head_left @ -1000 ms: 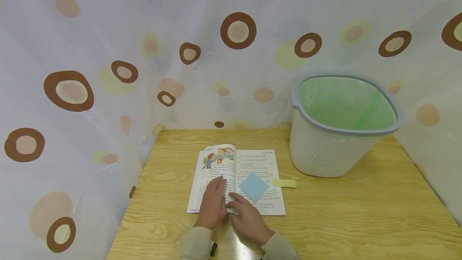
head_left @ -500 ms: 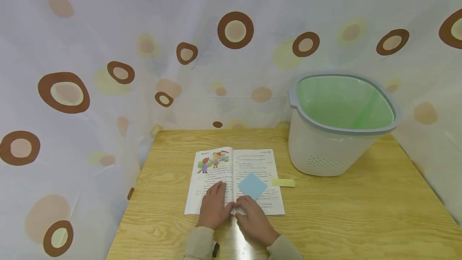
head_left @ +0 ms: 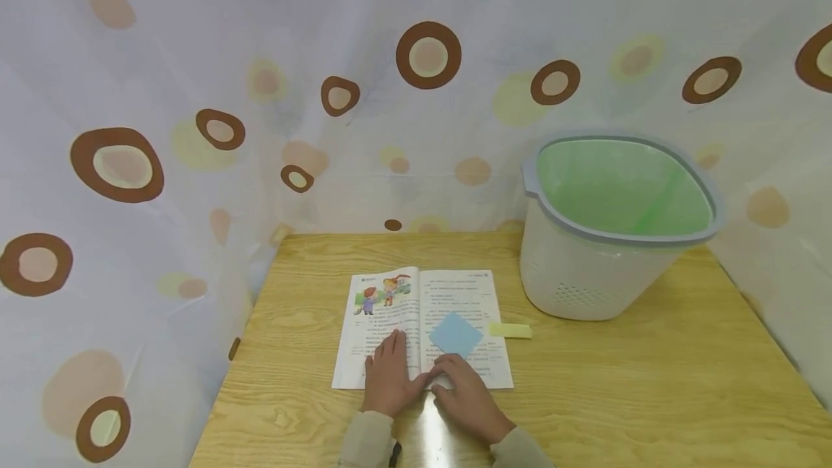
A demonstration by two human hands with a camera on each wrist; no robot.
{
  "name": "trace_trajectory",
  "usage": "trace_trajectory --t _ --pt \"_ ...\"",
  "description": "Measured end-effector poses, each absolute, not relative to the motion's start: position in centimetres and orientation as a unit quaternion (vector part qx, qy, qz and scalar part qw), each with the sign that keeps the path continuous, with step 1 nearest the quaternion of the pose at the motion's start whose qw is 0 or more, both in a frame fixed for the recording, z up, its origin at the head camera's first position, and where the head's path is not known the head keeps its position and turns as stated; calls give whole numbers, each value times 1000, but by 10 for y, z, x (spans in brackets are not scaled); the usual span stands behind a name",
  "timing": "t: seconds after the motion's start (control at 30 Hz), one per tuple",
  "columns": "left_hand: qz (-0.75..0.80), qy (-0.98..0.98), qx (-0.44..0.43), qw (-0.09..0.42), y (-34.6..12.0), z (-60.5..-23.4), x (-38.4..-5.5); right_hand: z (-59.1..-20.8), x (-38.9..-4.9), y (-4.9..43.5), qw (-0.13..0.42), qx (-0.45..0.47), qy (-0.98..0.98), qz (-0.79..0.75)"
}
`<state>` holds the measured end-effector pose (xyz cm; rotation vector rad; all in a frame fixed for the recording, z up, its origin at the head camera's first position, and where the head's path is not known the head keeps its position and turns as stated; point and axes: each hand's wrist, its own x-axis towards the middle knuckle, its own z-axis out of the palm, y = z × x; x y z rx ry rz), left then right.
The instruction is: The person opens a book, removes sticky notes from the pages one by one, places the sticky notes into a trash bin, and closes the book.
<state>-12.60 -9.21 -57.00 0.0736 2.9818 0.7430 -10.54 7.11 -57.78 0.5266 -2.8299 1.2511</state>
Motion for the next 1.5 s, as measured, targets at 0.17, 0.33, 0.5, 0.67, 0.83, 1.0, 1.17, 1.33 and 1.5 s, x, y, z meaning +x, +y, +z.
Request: trace_trajectory --t 0.17,0.33,0.5,0.67,0.83,1.0,1.17,1.33,1.5 --pt "241 970 25 35 -91 -568 -124 -577 -103 73 -5 183 -901 394" --pt "235 972 25 19 -90 -566 -124 -575 -102 72 -2 197 -895 399" --pt "224 974 24 10 -92 -567 -124 -573 -103 71 -25 194 -892 408" --pt "235 972 19 2 -92 -567 -124 -574 -104 71 -33 196 -891 409" --pt "232 973 11 -5 -91 -570 -126 -575 -105 71 -37 197 -891 408" --pt "244 970 4 -1 -88 -573 -126 -575 -105 74 -22 200 -887 416" --pt "243 970 8 -6 -87 -578 -125 -574 -106 81 6 140 -892 429" --pt "250 968 2 -7 -87 -579 -125 -567 -116 86 61 109 -914 385" --pt "255 967 -5 2 -86 -577 -125 -560 -124 90 65 86 -936 335"
